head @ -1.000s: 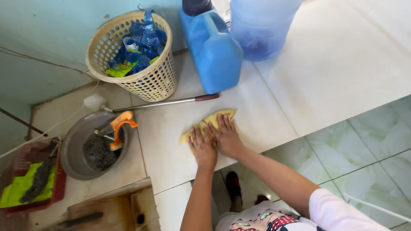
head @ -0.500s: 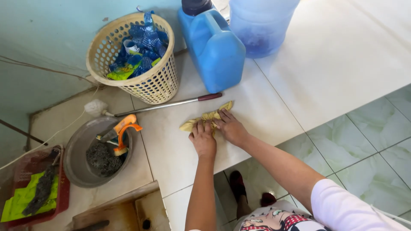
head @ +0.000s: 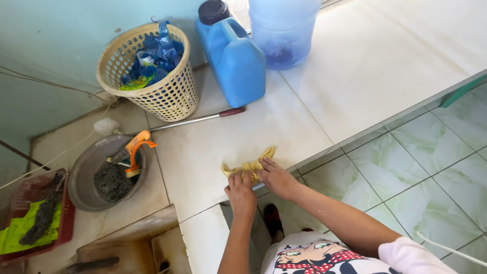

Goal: Wiping and cleaning a tiled countertop and workspace with a cloth.

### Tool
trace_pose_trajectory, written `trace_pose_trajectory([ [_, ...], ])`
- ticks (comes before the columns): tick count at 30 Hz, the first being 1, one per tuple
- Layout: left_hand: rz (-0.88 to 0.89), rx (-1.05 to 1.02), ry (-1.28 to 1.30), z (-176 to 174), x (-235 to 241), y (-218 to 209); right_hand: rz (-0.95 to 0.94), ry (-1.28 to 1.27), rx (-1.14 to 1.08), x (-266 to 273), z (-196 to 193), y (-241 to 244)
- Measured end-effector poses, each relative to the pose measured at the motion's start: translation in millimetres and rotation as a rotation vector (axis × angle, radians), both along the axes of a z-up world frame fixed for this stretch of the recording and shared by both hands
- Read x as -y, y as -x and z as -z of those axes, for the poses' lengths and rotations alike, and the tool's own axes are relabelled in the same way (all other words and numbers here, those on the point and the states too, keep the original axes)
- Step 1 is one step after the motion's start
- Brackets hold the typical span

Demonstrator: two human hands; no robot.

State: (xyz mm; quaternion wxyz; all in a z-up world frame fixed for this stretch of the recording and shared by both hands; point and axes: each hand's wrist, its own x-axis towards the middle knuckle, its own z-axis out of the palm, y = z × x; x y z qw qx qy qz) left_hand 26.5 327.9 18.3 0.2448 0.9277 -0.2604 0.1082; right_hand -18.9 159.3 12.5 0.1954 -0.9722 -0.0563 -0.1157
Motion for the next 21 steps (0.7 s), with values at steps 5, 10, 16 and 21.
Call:
trace_pose_trajectory([
  [5, 0.028, -0.036, 0.034, -24.9, 2.8, 7.6, 0.007, -0.156, -0.061, 14.8, -20.0, 9.6],
  [10, -0.014, -0.015, 0.118, -74.8, 19.6, -6.8, 0.064, -0.264, 0.042, 17.4, -78.0, 2.0],
  [16, 0.066, -0.062, -0.145, -0.2, 41.4, -56.9, 0.131, -0.065, -0.041, 26.8, -20.4, -41.9],
  [21, 0.149, -0.035, 0.035, 28.6, 59.8, -98.8, 0.124, -0.141, -0.117, 47.5, -6.0, -97.9],
])
